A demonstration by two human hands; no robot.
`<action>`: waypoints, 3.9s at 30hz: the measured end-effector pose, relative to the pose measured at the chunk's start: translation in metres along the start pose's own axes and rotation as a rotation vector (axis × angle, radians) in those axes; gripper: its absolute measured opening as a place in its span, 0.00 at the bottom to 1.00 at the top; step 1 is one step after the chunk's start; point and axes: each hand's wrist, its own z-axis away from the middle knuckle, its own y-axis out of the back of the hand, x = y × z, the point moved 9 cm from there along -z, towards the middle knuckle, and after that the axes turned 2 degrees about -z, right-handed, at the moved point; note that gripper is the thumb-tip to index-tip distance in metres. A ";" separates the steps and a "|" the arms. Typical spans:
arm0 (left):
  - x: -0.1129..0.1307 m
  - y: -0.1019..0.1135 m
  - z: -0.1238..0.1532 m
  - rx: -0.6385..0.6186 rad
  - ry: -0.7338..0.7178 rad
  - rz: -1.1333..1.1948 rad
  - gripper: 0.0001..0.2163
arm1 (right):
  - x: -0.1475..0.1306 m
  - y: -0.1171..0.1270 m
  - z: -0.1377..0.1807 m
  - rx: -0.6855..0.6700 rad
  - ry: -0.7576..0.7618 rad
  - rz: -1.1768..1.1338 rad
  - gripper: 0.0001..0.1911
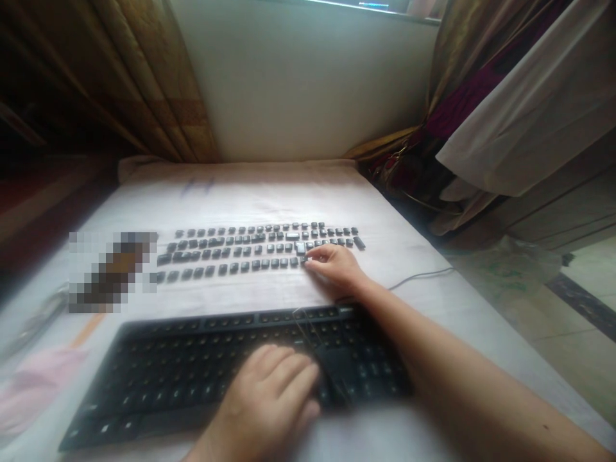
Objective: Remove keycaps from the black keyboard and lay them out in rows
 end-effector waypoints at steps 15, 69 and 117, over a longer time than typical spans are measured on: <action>0.000 -0.001 -0.001 -0.014 0.006 0.014 0.10 | -0.008 -0.002 0.002 0.008 0.009 0.153 0.08; 0.011 -0.005 0.005 -0.021 -0.072 -0.112 0.12 | 0.068 0.123 0.154 0.526 -0.170 -0.128 0.17; 0.007 -0.014 0.009 -0.095 -0.071 -0.119 0.13 | -0.002 0.047 0.162 -0.076 0.483 -0.040 0.09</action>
